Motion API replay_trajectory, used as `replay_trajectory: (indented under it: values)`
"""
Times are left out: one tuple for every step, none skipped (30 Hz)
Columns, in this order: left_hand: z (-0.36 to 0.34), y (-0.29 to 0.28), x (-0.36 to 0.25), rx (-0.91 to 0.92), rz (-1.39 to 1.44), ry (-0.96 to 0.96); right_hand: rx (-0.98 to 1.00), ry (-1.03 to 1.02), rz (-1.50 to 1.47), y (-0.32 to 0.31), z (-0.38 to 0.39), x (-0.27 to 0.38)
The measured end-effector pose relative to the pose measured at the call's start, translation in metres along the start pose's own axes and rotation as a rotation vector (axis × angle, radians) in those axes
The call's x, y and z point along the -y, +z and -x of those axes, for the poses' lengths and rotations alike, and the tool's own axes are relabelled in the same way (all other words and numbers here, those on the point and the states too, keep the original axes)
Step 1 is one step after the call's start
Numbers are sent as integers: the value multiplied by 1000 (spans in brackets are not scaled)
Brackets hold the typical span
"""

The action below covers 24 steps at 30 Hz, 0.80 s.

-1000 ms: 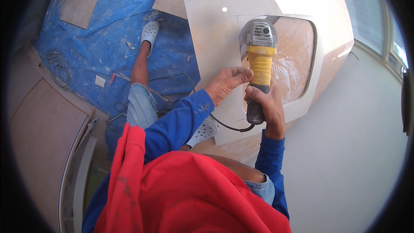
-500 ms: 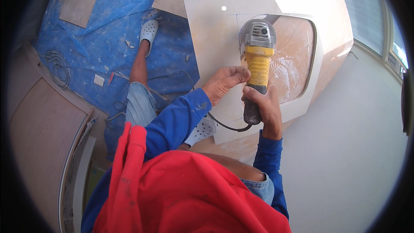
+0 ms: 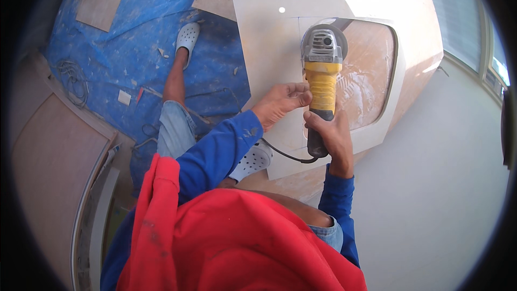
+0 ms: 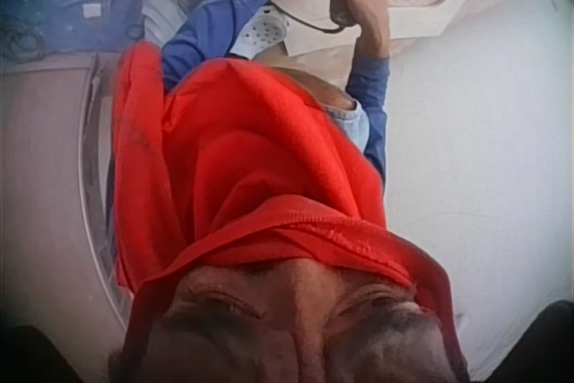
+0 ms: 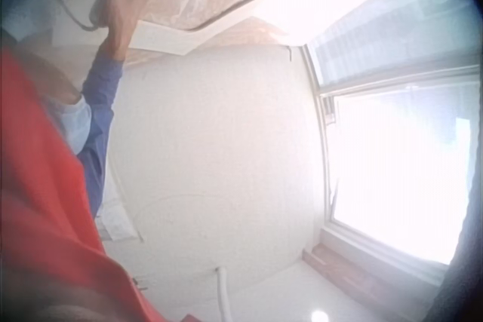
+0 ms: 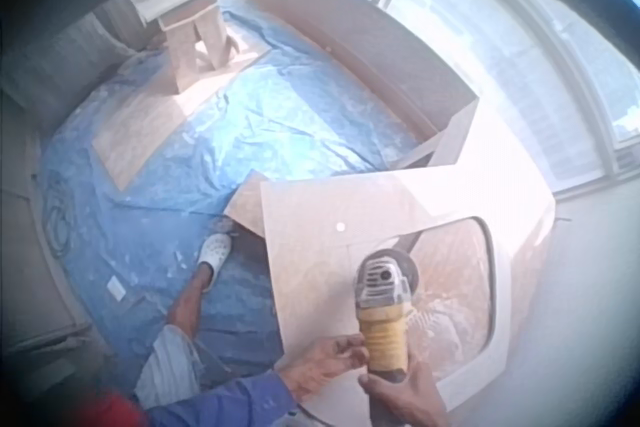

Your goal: The person uses a handheld angle grinder to grind along a marked curved line on a large white tile. The person holds the tile steady with one hand while guiding the grinder with the other, creating dust as the cut progresses.

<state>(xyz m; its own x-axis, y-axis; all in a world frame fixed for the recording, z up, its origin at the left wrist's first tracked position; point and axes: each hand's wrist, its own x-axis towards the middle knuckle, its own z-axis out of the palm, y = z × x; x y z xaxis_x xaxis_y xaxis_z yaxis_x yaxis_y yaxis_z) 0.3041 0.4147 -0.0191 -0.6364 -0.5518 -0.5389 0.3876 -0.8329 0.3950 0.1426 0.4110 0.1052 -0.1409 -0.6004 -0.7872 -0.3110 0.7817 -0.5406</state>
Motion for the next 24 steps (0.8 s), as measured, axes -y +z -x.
replay_trajectory:
  values:
    - [-1, 0, 2, -11, -22, 7, -1, 8, -1, -1, 1, 1]
    - [-3, 0, 3, -9, -21, 7, -3, 16, 2, -1, 2, 1]
    - [-3, 1, 5, -9, -22, 11, -3, 16, 0, -2, 4, 1]
    - [-4, 1, 7, -9, -22, 15, -4, 17, 3, -3, 5, 1]
    - [-5, 1, 8, -8, -36, 14, -6, 17, 5, -3, 5, 2]
    - [-5, 1, 9, -8, -51, 11, -3, 22, 12, -4, 6, 1]
    - [-5, 1, 10, -7, -65, 8, -2, 27, 20, -4, 5, 1]
    - [-5, 2, 11, -25, -70, 13, -2, 32, 28, -5, 5, 0]
    - [-4, 4, 12, -45, -73, 18, -5, 21, 21, -6, 6, -1]
    - [-4, 5, 13, -66, -75, 30, -8, 11, 14, -6, 6, -2]
    - [-4, 5, 13, -67, -74, 20, -12, 6, 9, -7, 6, -3]
    - [-4, 6, 13, -66, -73, 19, -3, -5, 13, -8, 5, -4]
    - [-4, 7, 14, -69, -77, 12, 3, -6, 19, -9, 5, -5]
    - [-4, 7, 15, -62, -75, 17, 11, -8, 25, -10, 5, -5]
    - [-4, 7, 15, -62, -79, 21, 10, -11, 26, -11, 4, -6]
    - [-4, 7, 15, -68, -85, 32, 11, -12, 27, -11, 3, -6]
    - [-4, 6, 15, -74, -90, 29, 9, -5, 32, -11, 2, -6]
    - [-5, 7, 15, -83, -100, 35, 23, -16, 16, -12, 1, -5]
    - [-5, 8, 16, -95, -116, 41, 33, -15, 5, -13, 1, -5]
    - [-5, 9, 16, -95, -98, 36, 43, -15, -6, -13, 2, -5]
    - [-4, 9, 15, -98, -88, 34, 45, -14, -3, -13, 1, -4]
    - [-4, 10, 15, -108, -86, 30, 47, -13, 1, -14, 1, -4]
    - [-3, 10, 14, -100, -74, 30, 51, -15, 3, -14, 0, -4]
    - [-3, 10, 13, -97, -71, 29, 47, -14, 10, -14, 0, -3]
